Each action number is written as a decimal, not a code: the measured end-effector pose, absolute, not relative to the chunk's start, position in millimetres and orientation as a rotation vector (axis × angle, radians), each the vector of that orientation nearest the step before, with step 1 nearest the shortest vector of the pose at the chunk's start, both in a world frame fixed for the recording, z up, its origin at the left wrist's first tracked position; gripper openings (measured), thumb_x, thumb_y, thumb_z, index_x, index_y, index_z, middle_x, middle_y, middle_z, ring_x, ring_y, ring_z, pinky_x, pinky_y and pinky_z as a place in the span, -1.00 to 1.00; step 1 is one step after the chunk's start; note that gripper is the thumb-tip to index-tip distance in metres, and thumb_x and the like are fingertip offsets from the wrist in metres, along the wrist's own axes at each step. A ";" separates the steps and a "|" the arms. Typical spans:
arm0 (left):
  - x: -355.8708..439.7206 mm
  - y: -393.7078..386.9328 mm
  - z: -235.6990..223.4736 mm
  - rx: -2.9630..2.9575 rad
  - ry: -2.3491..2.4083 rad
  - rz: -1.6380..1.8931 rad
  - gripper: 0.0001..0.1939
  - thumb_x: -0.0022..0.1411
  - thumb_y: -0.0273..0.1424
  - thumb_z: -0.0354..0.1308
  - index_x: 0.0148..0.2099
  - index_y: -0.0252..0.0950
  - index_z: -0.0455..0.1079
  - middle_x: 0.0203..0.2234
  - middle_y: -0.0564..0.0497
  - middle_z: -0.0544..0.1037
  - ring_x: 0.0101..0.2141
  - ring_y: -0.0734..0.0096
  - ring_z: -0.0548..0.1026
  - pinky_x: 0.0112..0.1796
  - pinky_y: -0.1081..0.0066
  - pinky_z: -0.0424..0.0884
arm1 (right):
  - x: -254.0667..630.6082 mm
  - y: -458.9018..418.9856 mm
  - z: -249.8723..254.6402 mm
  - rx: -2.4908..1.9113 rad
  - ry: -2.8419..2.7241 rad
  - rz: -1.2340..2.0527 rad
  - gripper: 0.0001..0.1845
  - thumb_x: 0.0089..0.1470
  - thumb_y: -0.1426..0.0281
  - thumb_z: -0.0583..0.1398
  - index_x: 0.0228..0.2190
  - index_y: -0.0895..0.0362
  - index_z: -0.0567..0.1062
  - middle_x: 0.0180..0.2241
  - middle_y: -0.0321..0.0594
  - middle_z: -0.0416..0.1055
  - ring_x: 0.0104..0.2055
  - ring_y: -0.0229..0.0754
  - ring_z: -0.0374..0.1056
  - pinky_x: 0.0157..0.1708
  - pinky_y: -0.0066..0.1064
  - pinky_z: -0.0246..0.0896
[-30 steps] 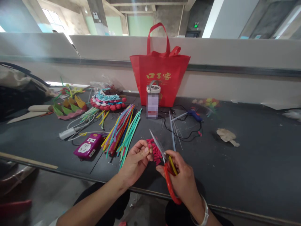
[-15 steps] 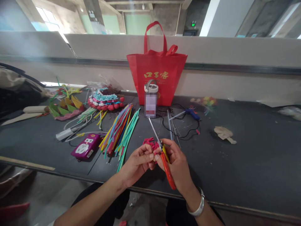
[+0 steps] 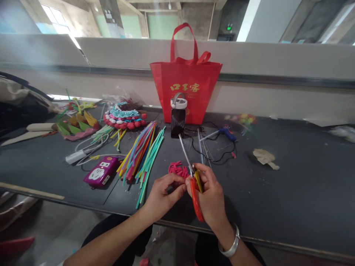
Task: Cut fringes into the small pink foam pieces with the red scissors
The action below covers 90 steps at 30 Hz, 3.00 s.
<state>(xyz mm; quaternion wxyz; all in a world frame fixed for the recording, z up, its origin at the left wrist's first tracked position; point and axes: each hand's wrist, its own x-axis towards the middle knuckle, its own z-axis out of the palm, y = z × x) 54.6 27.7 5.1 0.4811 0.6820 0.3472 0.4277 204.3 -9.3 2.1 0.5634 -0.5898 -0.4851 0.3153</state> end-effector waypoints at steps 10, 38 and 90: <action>55.8 30.2 6.6 0.974 0.766 1.054 -0.86 0.04 -0.36 0.33 -0.38 -0.33 0.49 -0.56 0.05 0.48 -0.55 0.53 0.35 -0.45 0.49 0.27 | 202.3 -17.8 4.2 -1.495 -1.530 0.458 -0.54 0.04 0.29 0.25 -0.01 0.03 0.32 -0.21 -0.21 0.47 -0.28 -0.19 0.45 -0.28 -0.38 0.41; 53.7 28.0 9.1 0.742 0.634 1.254 -0.93 0.08 -0.46 0.31 -0.34 -0.31 0.49 -0.45 0.09 0.55 -0.39 0.50 0.46 -0.27 0.47 0.38 | 208.9 -29.2 -14.7 -1.583 -1.790 0.091 -0.58 0.07 0.31 0.25 -0.02 0.03 0.36 -0.29 -0.26 0.45 -0.34 -0.20 0.39 -0.27 -0.35 0.35; 54.9 27.0 9.0 0.737 0.660 1.257 -0.93 0.07 -0.44 0.32 -0.35 -0.31 0.50 -0.49 0.09 0.56 -0.44 0.52 0.47 -0.29 0.48 0.38 | 206.8 -29.9 -18.5 -1.543 -1.800 -0.017 -0.65 0.13 0.28 0.20 -0.05 0.09 0.42 -0.26 -0.17 0.53 -0.37 -0.23 0.46 -0.36 -0.43 0.39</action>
